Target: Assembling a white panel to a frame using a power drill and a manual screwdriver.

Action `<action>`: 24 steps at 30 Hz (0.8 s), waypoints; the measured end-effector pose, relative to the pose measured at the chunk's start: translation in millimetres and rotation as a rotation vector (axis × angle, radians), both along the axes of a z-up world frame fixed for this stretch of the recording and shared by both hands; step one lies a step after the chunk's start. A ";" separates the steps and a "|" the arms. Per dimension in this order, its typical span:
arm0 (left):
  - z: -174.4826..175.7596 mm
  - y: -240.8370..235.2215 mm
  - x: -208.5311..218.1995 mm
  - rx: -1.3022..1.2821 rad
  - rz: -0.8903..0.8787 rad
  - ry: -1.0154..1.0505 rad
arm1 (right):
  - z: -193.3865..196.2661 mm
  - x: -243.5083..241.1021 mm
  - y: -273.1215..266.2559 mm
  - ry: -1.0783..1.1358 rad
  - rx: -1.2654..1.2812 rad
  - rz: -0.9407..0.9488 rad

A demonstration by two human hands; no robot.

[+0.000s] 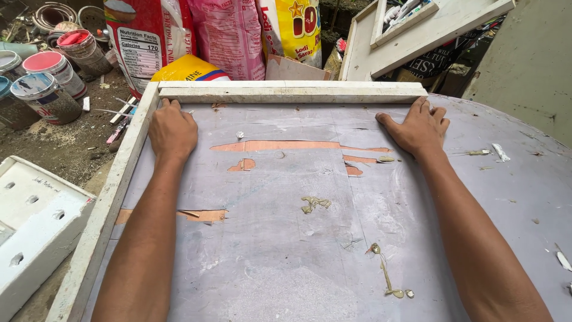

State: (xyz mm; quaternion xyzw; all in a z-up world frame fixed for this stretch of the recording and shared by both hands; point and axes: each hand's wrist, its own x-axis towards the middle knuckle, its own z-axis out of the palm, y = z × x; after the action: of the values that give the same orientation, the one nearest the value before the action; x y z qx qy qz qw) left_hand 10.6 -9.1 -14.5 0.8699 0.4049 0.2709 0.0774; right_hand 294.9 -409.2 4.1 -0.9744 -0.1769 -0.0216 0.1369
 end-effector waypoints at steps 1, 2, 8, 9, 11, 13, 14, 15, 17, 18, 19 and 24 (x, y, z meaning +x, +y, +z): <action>3.1 -2.4 -1.5 0.000 0.001 0.000 | 0.4 -0.6 0.3 0.000 0.000 0.001; 6.2 -5.0 -2.1 -0.011 -0.009 -0.007 | 0.6 -1.1 -0.1 -0.004 -0.005 0.001; 11.3 -10.3 -2.2 -0.021 -0.015 -0.010 | 0.4 -0.8 -0.4 -0.003 0.001 0.000; 11.6 -10.2 -2.0 -0.020 -0.018 -0.015 | 1.2 -1.2 -0.5 0.002 0.017 0.002; 12.5 -13.4 -4.1 -0.023 -0.007 -0.025 | -1.2 1.4 -0.8 0.008 0.052 0.006; 17.6 -20.1 -5.7 -0.029 0.003 -0.035 | -4.5 5.8 -2.9 0.014 0.085 0.007; 22.3 -25.3 -7.4 0.016 -0.011 -0.040 | -6.8 8.4 -4.4 0.018 0.151 0.011; 27.1 -30.7 -9.2 0.061 -0.024 -0.044 | -9.0 11.0 -6.2 0.022 0.217 0.015; 37.0 -40.7 -14.0 0.062 -0.057 0.014 | -18.8 23.1 -11.6 0.032 0.276 0.003; 44.4 -45.8 -12.3 0.071 -0.093 0.069 | -21.0 31.2 -16.5 0.036 0.343 -0.012; 33.7 -34.0 -8.3 0.071 -0.102 0.063 | -20.3 31.2 -17.9 0.028 0.343 -0.020; 11.8 -2.8 1.7 0.115 -0.065 0.185 | -33.3 48.9 -24.8 -0.015 0.513 -0.070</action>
State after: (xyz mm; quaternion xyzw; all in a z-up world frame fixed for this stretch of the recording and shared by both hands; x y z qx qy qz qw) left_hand 12.3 -11.8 -2.7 0.9068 0.3657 0.2096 -0.0015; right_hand 343.8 -433.9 -29.2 -0.9133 -0.1327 -0.0777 0.3772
